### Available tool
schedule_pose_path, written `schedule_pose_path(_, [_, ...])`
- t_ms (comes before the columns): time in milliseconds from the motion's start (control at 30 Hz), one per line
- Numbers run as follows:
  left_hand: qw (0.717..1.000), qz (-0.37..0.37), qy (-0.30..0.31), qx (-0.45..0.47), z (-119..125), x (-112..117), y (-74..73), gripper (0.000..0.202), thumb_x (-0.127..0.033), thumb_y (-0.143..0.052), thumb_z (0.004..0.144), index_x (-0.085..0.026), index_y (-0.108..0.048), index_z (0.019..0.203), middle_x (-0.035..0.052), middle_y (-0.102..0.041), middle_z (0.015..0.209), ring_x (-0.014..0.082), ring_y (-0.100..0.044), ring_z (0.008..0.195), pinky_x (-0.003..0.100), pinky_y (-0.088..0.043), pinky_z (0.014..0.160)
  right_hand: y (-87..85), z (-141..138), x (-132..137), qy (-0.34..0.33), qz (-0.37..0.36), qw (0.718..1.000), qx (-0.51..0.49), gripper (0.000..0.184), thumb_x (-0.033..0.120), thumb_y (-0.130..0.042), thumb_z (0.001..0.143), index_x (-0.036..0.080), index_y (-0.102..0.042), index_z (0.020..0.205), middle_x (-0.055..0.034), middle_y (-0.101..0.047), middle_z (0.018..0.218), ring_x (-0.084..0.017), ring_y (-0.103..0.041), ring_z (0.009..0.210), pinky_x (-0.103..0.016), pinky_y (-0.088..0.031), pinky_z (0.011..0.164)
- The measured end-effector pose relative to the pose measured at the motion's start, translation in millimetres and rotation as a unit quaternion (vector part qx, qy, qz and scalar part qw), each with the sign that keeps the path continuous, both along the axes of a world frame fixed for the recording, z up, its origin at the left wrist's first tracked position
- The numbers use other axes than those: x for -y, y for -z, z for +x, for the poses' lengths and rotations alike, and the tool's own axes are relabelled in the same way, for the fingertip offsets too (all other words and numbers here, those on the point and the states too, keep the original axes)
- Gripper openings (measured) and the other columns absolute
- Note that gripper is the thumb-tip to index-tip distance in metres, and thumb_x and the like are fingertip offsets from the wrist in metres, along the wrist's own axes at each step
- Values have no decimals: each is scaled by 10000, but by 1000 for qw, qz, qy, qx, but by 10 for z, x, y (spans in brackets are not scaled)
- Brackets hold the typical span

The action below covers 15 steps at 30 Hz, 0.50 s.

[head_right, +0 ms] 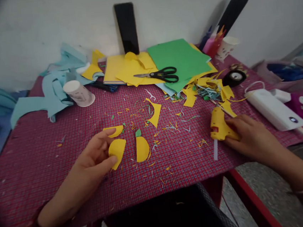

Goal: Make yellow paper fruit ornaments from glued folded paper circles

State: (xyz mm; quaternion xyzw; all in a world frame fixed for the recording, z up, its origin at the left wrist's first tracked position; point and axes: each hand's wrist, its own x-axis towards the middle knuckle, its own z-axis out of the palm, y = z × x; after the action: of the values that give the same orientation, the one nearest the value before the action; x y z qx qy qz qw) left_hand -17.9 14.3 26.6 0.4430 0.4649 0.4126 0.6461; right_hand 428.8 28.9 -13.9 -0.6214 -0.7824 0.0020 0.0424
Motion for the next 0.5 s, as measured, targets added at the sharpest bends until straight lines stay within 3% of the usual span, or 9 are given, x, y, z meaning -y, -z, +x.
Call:
schedule_pose_path(67, [998,51,-3,-43,16,0,31,523,-113,-606,780,-236,-477,1271,26,-585,994,129,-573,835,252,-470,691,-133,-71,-1,-4,30,1000,7,352,373,-572,839,139,-608,1099,-236,-626,1101,-344,-587,1025,-472,-451,872])
schedule_pose_path(133, [986,129,-22,-100,35,1,78,502,-96,-580,790,-223,-473,1263,-8,-553,871,112,-561,770,244,-464,666,-318,-337,61,-14,94,995,-37,337,376,-579,853,155,-613,1105,-239,-612,1148,-363,-558,1096,-504,-428,912])
schedule_pose_path(200, [959,228,-39,-166,52,13,128,515,-57,-550,787,-229,-472,1267,-31,-521,809,103,-549,732,241,-464,656,-487,-786,167,-1,93,983,-156,225,309,-584,884,210,-609,1085,-169,-633,1091,-291,-594,1037,-455,-446,907])
schedule_pose_path(233, [940,275,-43,-198,57,25,151,540,-34,-535,782,-238,-467,1278,-35,-517,807,100,-547,724,242,-468,659,-545,-1058,220,-3,60,967,-246,158,290,-567,902,243,-607,1048,-117,-649,1008,-242,-621,935,-408,-477,830])
schedule_pose_path(267, [919,318,-44,-229,60,40,170,572,-12,-522,777,-248,-457,1293,-35,-522,817,99,-549,723,246,-474,666,-576,-1341,261,-12,-18,941,-339,152,292,-550,920,265,-589,1064,-70,-649,931,-198,-625,833,-357,-494,747])
schedule_pose_path(300, [897,356,-42,-258,61,56,185,601,5,-514,771,-255,-446,1309,-35,-528,826,99,-553,725,250,-482,677,-578,-1621,285,-33,-101,892,-438,221,315,-552,922,271,-543,1139,-37,-635,872,-171,-617,755,-316,-493,668])
schedule_pose_path(367, [862,407,-37,-299,61,88,205,644,26,-509,764,-264,-426,1334,-32,-536,836,102,-560,734,258,-497,696,-506,-2112,271,-66,-235,773,-585,379,364,-580,895,244,-451,1230,14,-583,784,-133,-564,654,-269,-461,590])
schedule_pose_path(433, [850,425,-36,-309,65,110,215,659,26,-512,767,-264,-410,1349,-25,-545,847,107,-568,737,262,-510,695,-377,-2456,203,-74,-301,681,-663,494,397,-646,839,212,-417,1235,44,-536,738,-113,-515,615,-247,-425,562])
schedule_pose_path(500, [862,410,-33,-297,78,119,214,639,13,-521,772,-255,-414,1343,-17,-554,858,110,-575,737,264,-518,687,-262,-2644,133,-78,-322,637,-696,555,389,-721,772,206,-420,1201,60,-519,719,-101,-484,594,-236,-393,539])
